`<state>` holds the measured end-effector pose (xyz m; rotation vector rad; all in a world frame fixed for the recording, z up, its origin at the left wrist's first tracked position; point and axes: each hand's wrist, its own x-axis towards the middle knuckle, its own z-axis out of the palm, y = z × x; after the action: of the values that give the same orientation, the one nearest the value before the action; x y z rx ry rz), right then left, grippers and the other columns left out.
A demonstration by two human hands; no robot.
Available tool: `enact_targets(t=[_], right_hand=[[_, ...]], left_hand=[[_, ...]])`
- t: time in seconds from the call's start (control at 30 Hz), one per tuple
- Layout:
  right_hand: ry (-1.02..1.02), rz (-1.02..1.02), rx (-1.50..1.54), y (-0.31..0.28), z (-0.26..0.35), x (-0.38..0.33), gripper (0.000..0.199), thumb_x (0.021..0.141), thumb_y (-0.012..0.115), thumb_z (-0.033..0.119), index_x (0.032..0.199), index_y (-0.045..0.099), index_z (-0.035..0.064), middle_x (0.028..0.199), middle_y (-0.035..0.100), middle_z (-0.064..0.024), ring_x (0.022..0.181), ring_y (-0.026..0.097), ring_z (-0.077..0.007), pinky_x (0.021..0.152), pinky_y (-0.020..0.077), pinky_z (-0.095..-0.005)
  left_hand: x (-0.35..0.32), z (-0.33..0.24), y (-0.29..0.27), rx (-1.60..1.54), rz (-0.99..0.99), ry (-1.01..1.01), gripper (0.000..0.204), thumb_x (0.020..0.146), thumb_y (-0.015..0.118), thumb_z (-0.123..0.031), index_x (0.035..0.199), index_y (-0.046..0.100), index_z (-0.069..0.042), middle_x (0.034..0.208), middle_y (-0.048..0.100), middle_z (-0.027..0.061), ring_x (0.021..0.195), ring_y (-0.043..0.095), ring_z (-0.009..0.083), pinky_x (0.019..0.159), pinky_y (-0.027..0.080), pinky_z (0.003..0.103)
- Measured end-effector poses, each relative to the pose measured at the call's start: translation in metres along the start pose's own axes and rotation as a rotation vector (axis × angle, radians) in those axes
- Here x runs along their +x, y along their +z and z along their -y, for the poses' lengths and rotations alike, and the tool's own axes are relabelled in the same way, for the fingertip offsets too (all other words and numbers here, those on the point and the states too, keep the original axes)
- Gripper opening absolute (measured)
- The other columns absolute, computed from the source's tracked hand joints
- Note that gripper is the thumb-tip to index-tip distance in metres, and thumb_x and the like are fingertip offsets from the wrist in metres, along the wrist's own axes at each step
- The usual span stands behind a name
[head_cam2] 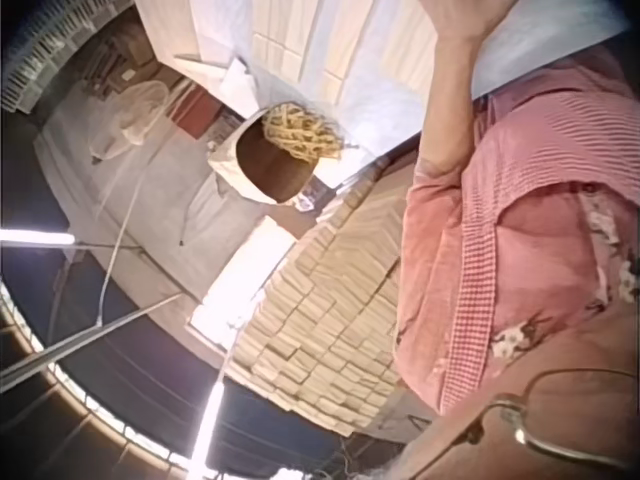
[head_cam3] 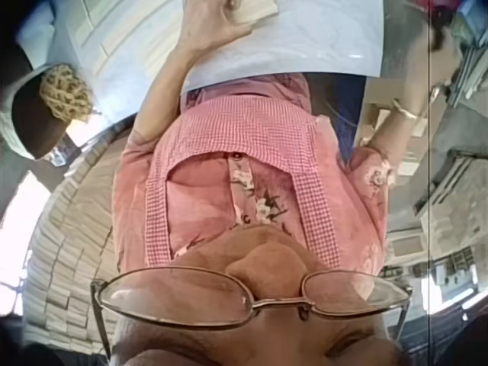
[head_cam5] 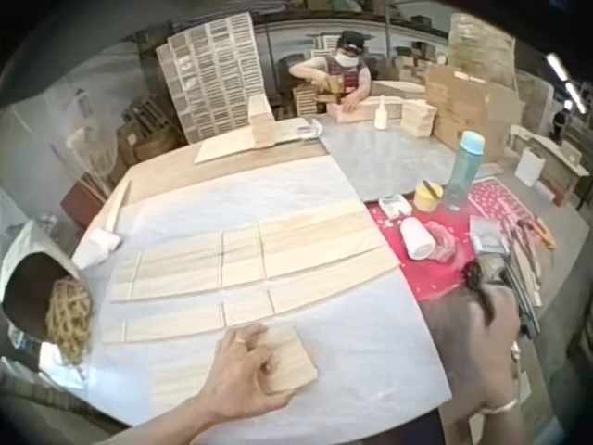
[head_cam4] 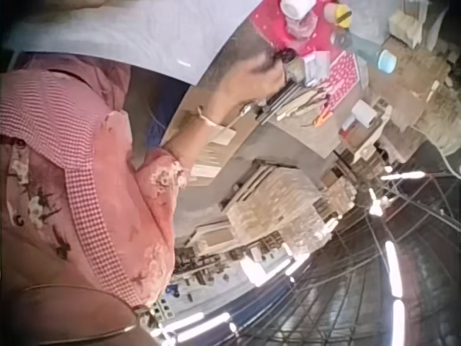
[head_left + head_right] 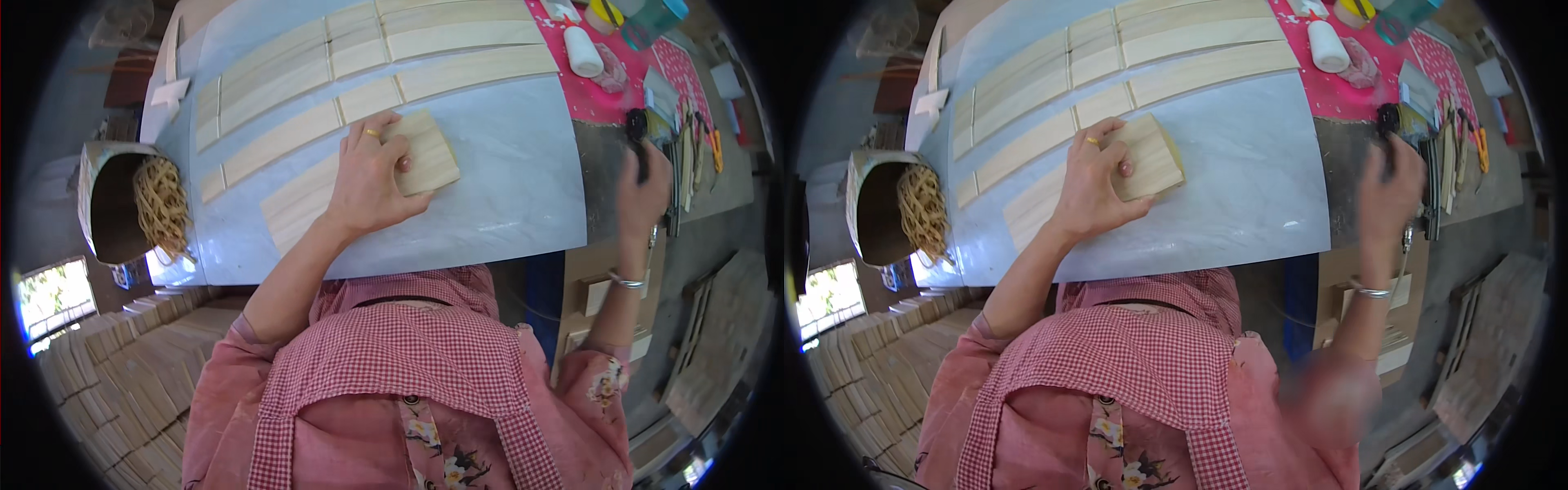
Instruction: Assemble small wooden boxes using glue and a pneumatic stapler.
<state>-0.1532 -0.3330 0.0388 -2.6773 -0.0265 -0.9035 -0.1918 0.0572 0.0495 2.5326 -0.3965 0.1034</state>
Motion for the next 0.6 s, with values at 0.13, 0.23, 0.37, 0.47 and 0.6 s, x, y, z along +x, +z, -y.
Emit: enact_targets(t=[0.13,0.23,0.37,0.47,0.6], right_hand=[[0.246,0.303,-0.355,-0.013,-0.117,-0.005,0.048,0.09,0.072,0.028,0.124,0.062,-0.0046,0.113,0.067,-0.0225,0.099,0.065,-0.0403,0.087,0.0532,-0.0456],[0.25,0.391,-0.349,0.001,-0.129,0.0,0.055,0.088,0.073,0.033,0.125,0.06,-0.0059,0.116,0.066,-0.0264,0.099,0.066,-0.0426,0.087,0.0534,-0.0464],[0.235,0.441,-0.4,0.017,-0.137,0.018,0.055,0.087,0.074,0.033,0.122,0.061,-0.0071,0.116,0.067,-0.0298,0.099,0.067,-0.0447,0.087,0.0535,-0.0468],[0.226,0.461,-0.452,0.023,-0.146,0.032,0.052,0.086,0.073,0.031,0.119,0.062,-0.008,0.114,0.067,-0.032,0.099,0.067,-0.0459,0.088,0.0535,-0.047],[0.343,0.527,-0.389,0.008,-0.158,0.052,0.043,0.085,0.072,0.027,0.109,0.065,-0.0085,0.092,0.071,-0.0255,0.079,0.07,-0.0382,0.073,0.0568,-0.0425]], left_hand=[[0.001,-0.003,-0.001,0.016,-0.042,-0.008,0.042,0.06,0.087,-0.026,0.082,0.055,-0.009,0.129,0.057,0.0196,0.129,0.045,0.0378,0.106,0.037,0.047],[0.0,-0.005,-0.001,0.086,-0.104,0.061,0.042,0.063,0.086,-0.029,0.085,0.056,-0.009,0.132,0.057,0.0186,0.128,0.046,0.0371,0.106,0.037,0.045],[-0.001,-0.001,0.011,0.078,-0.166,0.061,0.039,0.065,0.083,-0.033,0.086,0.059,-0.009,0.134,0.056,0.0188,0.123,0.047,0.0362,0.104,0.037,0.045],[0.002,0.0,0.019,0.049,-0.203,0.042,0.038,0.066,0.08,-0.036,0.086,0.062,-0.009,0.135,0.056,0.0193,0.119,0.048,0.0357,0.102,0.037,0.044],[0.004,-0.002,0.022,0.089,-0.205,0.061,0.04,0.068,0.078,-0.039,0.09,0.067,-0.008,0.131,0.059,0.0186,0.117,0.049,0.0348,0.101,0.037,0.043]])
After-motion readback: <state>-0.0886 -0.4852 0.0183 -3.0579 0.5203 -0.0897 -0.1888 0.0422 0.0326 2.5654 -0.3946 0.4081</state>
